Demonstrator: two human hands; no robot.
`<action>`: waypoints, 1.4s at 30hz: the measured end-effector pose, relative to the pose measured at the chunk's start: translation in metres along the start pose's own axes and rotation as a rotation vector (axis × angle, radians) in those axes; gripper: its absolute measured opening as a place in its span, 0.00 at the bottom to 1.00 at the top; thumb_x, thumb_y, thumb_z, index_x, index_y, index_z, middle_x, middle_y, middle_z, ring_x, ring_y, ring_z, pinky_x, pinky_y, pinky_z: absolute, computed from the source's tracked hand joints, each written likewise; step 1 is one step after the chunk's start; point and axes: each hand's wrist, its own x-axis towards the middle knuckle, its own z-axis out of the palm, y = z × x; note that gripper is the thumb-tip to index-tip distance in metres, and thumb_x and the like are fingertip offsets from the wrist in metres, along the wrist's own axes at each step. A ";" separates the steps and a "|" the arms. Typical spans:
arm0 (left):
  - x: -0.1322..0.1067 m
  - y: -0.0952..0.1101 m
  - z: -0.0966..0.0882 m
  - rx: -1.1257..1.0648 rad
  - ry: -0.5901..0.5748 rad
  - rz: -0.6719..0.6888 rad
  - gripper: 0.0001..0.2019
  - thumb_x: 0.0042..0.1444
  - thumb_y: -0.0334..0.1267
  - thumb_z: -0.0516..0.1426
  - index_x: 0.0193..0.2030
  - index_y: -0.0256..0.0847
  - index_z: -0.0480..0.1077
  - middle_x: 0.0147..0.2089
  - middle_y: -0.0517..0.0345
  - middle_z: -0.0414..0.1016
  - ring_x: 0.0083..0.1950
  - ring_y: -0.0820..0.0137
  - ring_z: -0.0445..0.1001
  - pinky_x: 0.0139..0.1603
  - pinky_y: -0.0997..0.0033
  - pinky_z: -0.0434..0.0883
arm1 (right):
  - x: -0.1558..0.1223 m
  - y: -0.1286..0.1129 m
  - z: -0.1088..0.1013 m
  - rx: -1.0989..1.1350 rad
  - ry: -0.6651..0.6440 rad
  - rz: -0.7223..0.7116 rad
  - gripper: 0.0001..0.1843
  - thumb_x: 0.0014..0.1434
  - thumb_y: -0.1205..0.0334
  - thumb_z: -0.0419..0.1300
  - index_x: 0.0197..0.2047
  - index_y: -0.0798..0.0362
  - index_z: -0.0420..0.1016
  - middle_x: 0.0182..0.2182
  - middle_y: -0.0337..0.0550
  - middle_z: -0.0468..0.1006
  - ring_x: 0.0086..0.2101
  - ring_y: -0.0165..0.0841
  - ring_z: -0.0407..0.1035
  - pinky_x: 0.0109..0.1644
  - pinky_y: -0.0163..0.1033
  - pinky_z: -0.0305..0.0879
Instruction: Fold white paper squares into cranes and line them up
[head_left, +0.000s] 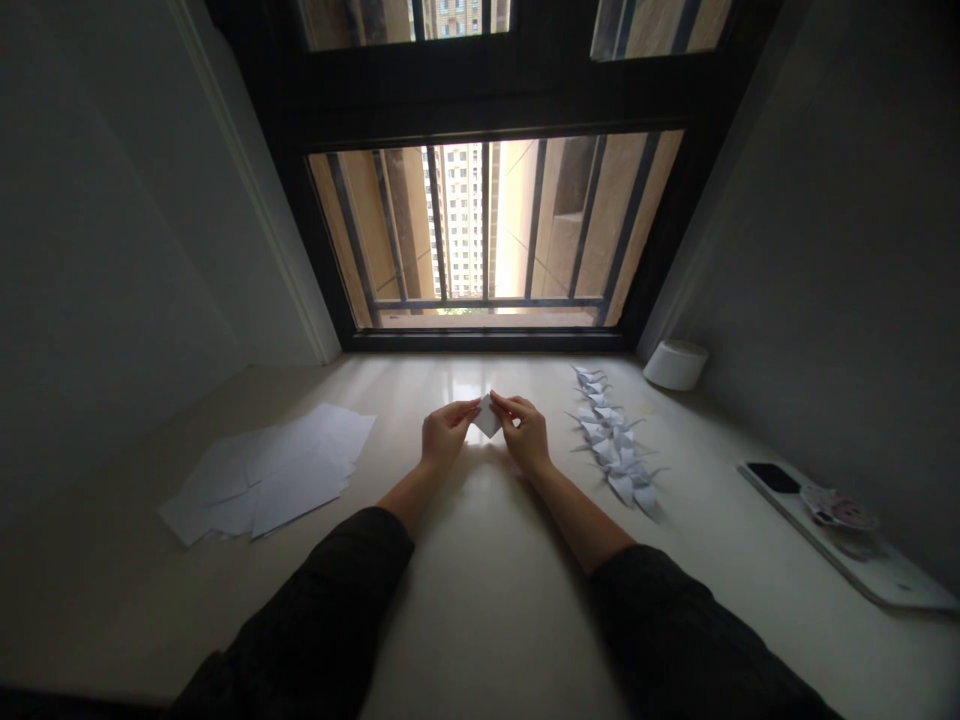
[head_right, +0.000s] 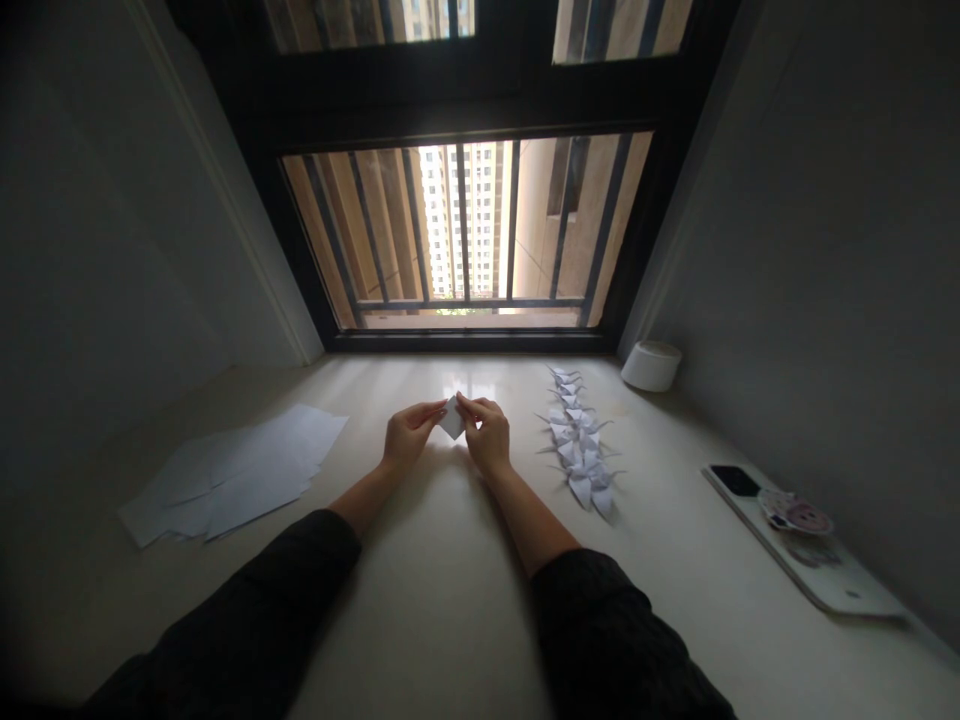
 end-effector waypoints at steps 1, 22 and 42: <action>0.000 -0.001 0.000 -0.011 -0.001 -0.001 0.14 0.48 0.41 0.62 0.42 0.41 0.77 0.43 0.51 0.78 0.45 0.63 0.76 0.50 0.63 0.70 | 0.000 0.000 0.000 -0.005 -0.002 -0.003 0.15 0.58 0.61 0.54 0.48 0.49 0.76 0.33 0.43 0.76 0.33 0.33 0.66 0.39 0.39 0.65; 0.003 -0.013 -0.001 0.012 -0.020 -0.065 0.18 0.47 0.44 0.62 0.45 0.41 0.76 0.44 0.50 0.78 0.44 0.62 0.76 0.47 0.63 0.70 | 0.000 -0.004 -0.001 -0.017 -0.020 -0.008 0.16 0.59 0.61 0.52 0.47 0.49 0.76 0.31 0.43 0.75 0.34 0.34 0.66 0.38 0.39 0.66; 0.005 -0.014 0.000 -0.023 0.083 -0.029 0.12 0.48 0.42 0.61 0.39 0.39 0.77 0.39 0.51 0.79 0.42 0.64 0.76 0.46 0.63 0.71 | 0.003 0.001 0.003 0.252 -0.172 0.334 0.18 0.42 0.47 0.65 0.30 0.54 0.73 0.24 0.38 0.72 0.24 0.29 0.66 0.25 0.33 0.64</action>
